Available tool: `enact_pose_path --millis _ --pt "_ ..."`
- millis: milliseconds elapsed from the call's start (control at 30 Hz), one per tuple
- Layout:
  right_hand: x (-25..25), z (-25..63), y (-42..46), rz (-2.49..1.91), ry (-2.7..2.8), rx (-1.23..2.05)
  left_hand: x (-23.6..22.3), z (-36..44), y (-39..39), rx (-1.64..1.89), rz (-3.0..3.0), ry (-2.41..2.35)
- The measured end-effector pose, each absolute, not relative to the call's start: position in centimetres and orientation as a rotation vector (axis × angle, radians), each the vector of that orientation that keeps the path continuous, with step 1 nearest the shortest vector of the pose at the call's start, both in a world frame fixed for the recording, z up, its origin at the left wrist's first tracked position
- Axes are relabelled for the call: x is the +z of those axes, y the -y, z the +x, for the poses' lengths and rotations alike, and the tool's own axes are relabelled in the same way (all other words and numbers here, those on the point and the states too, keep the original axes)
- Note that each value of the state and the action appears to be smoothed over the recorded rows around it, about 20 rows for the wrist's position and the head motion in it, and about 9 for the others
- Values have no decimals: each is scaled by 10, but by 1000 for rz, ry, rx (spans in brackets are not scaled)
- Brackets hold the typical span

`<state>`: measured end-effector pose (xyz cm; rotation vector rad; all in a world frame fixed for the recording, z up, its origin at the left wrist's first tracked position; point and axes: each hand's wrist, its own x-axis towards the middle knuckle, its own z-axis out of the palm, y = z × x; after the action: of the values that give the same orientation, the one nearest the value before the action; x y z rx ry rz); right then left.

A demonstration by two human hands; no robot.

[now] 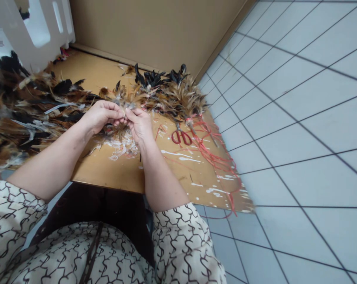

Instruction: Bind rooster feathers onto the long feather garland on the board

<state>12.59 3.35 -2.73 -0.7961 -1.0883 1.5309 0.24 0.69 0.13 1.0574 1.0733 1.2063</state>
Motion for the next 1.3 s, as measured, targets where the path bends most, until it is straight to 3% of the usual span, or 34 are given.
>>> enact_pose_path --millis 1300 --pt "-34 123 -36 -814 860 1633 -5 13 -6 1152 854 -1026"
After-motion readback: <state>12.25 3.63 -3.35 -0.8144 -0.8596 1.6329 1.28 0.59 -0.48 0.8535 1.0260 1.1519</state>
